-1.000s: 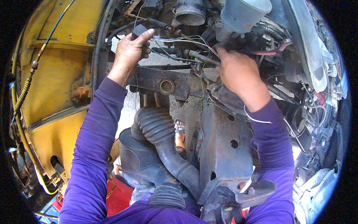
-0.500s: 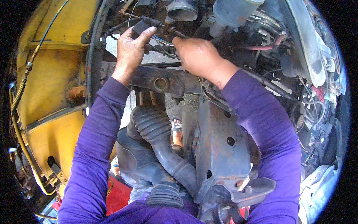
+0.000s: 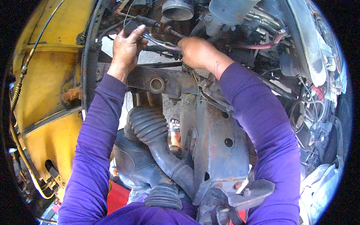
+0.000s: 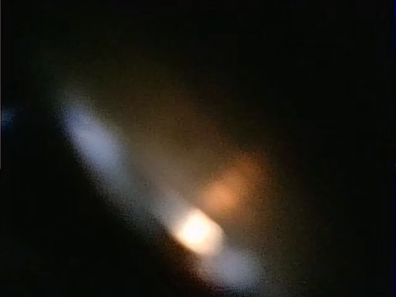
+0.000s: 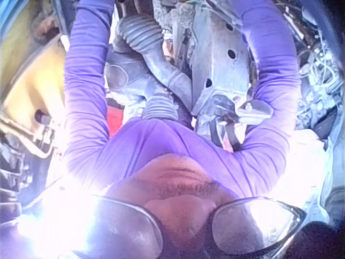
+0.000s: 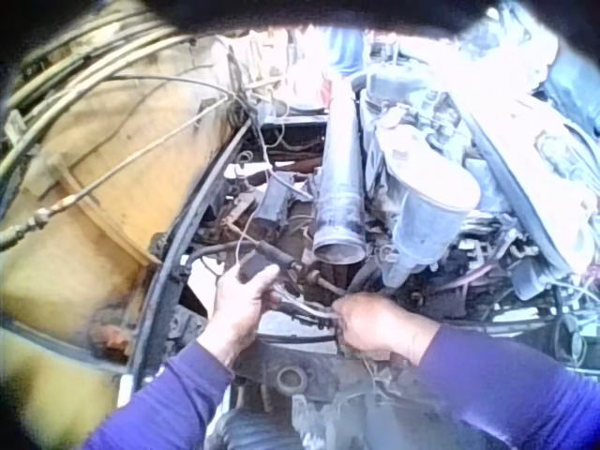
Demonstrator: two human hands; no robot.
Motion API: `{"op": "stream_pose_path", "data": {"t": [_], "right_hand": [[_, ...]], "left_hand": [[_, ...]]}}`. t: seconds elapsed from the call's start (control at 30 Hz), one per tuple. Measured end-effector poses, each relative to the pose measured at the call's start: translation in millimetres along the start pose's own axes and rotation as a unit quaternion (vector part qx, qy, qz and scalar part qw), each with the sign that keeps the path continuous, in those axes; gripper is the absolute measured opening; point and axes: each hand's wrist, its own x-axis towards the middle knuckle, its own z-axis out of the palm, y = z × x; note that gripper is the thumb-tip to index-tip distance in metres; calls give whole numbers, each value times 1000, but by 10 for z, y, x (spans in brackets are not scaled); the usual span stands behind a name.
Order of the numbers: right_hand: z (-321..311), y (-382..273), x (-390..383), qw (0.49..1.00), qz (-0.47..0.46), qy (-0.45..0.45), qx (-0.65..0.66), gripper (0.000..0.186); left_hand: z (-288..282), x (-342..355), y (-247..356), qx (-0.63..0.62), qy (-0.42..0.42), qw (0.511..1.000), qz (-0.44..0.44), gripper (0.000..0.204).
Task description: The person works under the front of a yellow vehicle, manipulating electrical wires and connectors. They use pliers to strip wire insulation and connect wires to a small black connector, then tuck the assembly into the engine bay.
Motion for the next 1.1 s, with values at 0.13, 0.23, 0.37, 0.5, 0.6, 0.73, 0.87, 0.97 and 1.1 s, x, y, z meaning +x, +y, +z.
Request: {"op": "stream_pose_path", "data": {"t": [0.13, 0.23, 0.37, 0.5, 0.6, 0.73, 0.87, 0.97, 1.1], "right_hand": [[12, 86, 29, 999, -20, 41, 30, 26], [85, 112, -36, 992, -28, 81, 89, 30], [-89, 42, -66, 992, -4, 25, 121, 33], [-12, 54, -66, 1000, 6, -19, 11, 33], [-46, 150, -109, 990, -3, -3, 144, 42], [-128, 30, -107, 979, -11, -3, 205, 41], [-110, -49, -71, 999, 34, -27, -3, 33], [65, 156, -26, 990, 69, -79, -90, 22], [154, 265, 13, 991, 33, -111, -63, 23]], "left_hand": [[-146, -11, -124, -150, 3, 986, -67, 16], [-179, -10, -196, -173, 23, 981, -90, 13], [-242, -23, -244, -124, 53, 988, -71, 12], [-240, -31, -233, -101, 32, 993, -53, 15], [-235, -32, -265, -82, 35, 996, -28, 19], [-245, -87, -280, -48, 40, 998, 6, 23], [-244, -142, -269, -82, -8, 996, 17, 23], [-230, -213, -261, -36, -71, 996, 46, 27], [-155, -339, -289, 20, -73, 993, 86, 33]]}}
